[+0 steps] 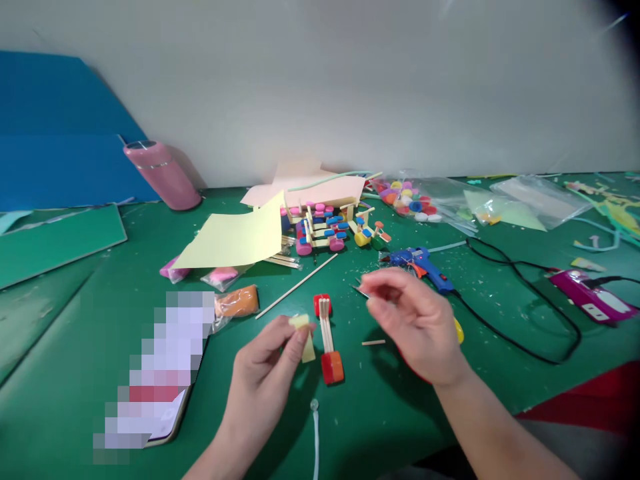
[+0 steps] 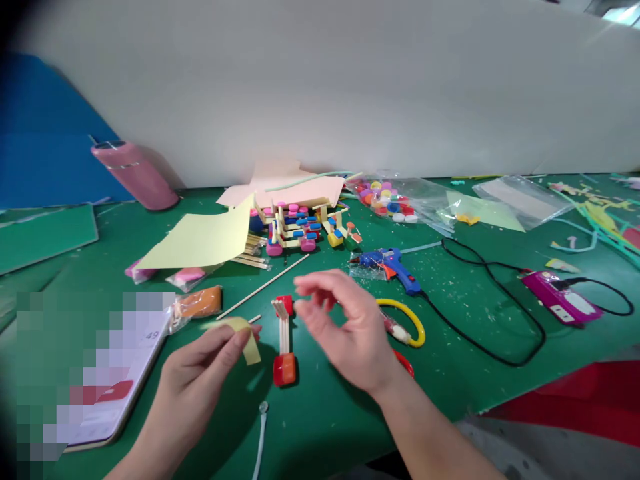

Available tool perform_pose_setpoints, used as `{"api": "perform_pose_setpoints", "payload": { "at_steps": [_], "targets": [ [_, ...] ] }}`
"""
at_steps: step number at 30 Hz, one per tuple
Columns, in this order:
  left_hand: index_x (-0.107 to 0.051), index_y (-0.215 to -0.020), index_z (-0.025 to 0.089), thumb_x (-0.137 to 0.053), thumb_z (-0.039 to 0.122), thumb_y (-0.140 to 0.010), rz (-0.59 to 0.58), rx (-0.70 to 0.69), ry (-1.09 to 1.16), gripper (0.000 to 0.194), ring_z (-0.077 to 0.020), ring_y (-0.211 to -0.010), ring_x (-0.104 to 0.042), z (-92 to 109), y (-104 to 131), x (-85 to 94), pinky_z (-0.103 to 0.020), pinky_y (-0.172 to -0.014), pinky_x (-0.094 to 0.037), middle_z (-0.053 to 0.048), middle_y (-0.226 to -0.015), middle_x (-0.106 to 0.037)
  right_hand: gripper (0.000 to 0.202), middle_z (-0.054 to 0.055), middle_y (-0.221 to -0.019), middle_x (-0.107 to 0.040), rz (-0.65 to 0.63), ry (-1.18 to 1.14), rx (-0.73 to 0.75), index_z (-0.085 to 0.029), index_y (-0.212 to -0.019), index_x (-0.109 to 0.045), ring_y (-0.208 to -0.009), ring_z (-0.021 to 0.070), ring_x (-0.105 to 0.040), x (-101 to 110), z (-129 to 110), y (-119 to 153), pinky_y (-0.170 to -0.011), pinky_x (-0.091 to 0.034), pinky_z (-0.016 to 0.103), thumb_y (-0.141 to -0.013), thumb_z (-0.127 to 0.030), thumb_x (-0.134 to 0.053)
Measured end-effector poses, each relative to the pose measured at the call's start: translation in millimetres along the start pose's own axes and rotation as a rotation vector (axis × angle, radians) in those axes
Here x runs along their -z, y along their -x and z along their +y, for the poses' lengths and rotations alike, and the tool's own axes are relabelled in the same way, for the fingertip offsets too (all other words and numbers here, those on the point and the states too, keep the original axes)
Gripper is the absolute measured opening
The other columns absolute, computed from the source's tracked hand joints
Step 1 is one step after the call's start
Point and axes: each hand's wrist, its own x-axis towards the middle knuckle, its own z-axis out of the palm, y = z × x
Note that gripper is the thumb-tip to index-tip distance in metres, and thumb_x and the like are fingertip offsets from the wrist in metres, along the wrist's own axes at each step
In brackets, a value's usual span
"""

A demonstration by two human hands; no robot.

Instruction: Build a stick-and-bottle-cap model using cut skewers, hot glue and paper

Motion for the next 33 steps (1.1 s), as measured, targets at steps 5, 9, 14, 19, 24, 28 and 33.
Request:
{"api": "perform_pose_setpoints", "payload": {
  "at_steps": [5,9,14,19,24,28,33],
  "targets": [
    [-0.064,-0.079,0.020,-0.053,0.021,-0.082,0.045,-0.014,-0.008,0.012,-0.0123,-0.063,-0.051,-3.6,-0.6,1.1,-0.022,-0.053,-0.038,0.001,-0.070,-0.058,0.017,0.004,-0.089,-0.062,0.226,0.383,-0.144,-0.022,-0.097,-0.059,-0.078,0.0175,-0.058,53.9,41.5,12.0,-0.067,-0.048,0.030,-0.082,-0.027,-0.054],
    [-0.062,-0.086,0.022,-0.051,0.008,-0.080,-0.101,-0.269,-0.042,0.020,-0.0121,-0.068,-0.054,-4.1,6.5,-3.4,-0.021,-0.059,-0.042,0.000,-0.075,-0.060,0.022,0.008,-0.095,-0.061,0.292,0.844,-0.253,-0.019,-0.099,-0.057,-0.080,0.0196,-0.058,100.1,75.4,24.0,-0.064,-0.047,0.030,-0.080,-0.029,-0.051],
    [-0.063,-0.094,0.022,-0.050,0.005,-0.079,-0.145,-0.265,-0.067,0.026,-0.0112,-0.065,-0.054,-11.8,12.5,-6.4,-0.019,-0.056,-0.042,0.000,-0.073,-0.058,0.035,0.013,-0.099,-0.057,0.246,0.974,-0.341,-0.014,-0.103,-0.055,-0.082,0.0248,-0.057,127.9,102.1,25.4,-0.052,-0.042,0.029,-0.072,-0.029,-0.055],
    [-0.065,-0.069,0.018,-0.056,0.021,-0.079,0.010,0.013,-0.004,0.014,-0.0103,-0.053,-0.046,-19.9,7.0,-3.9,-0.019,-0.048,-0.036,0.002,-0.058,-0.056,0.036,0.011,-0.093,-0.057,0.124,1.009,-0.385,-0.016,-0.101,-0.057,-0.078,0.0240,-0.056,127.0,113.5,8.8,-0.062,-0.043,0.033,-0.067,-0.028,-0.056],
    [-0.068,-0.079,0.016,-0.060,0.031,-0.077,0.101,0.298,0.237,0.017,-0.0101,-0.054,-0.042,-30.4,2.8,-2.7,-0.021,-0.050,-0.033,0.003,-0.055,-0.051,0.030,0.006,-0.079,-0.058,0.098,0.964,-0.426,-0.018,-0.092,-0.060,-0.070,0.0236,-0.053,124.7,117.3,-5.7,-0.064,-0.039,0.035,-0.064,-0.028,-0.057],
    [-0.069,-0.083,0.016,-0.062,0.033,-0.075,0.116,0.402,0.421,0.021,-0.0122,-0.062,-0.049,-35.8,2.0,-3.1,-0.023,-0.059,-0.038,0.000,-0.064,-0.058,0.019,0.001,-0.062,-0.055,0.166,0.832,-0.492,-0.020,-0.078,-0.061,-0.055,0.0190,-0.048,128.4,111.4,-6.9,-0.057,-0.036,0.032,-0.062,-0.030,-0.059],
    [-0.069,-0.089,0.015,-0.062,0.032,-0.076,0.127,0.378,0.416,0.023,-0.0134,-0.064,-0.050,-36.2,4.7,-2.6,-0.024,-0.060,-0.039,0.000,-0.064,-0.058,0.021,0.008,-0.073,-0.062,0.274,0.471,-0.601,-0.020,-0.086,-0.057,-0.061,0.0193,-0.056,133.6,87.0,-4.2,-0.055,-0.041,0.032,-0.072,-0.034,-0.056]
  ]
}}
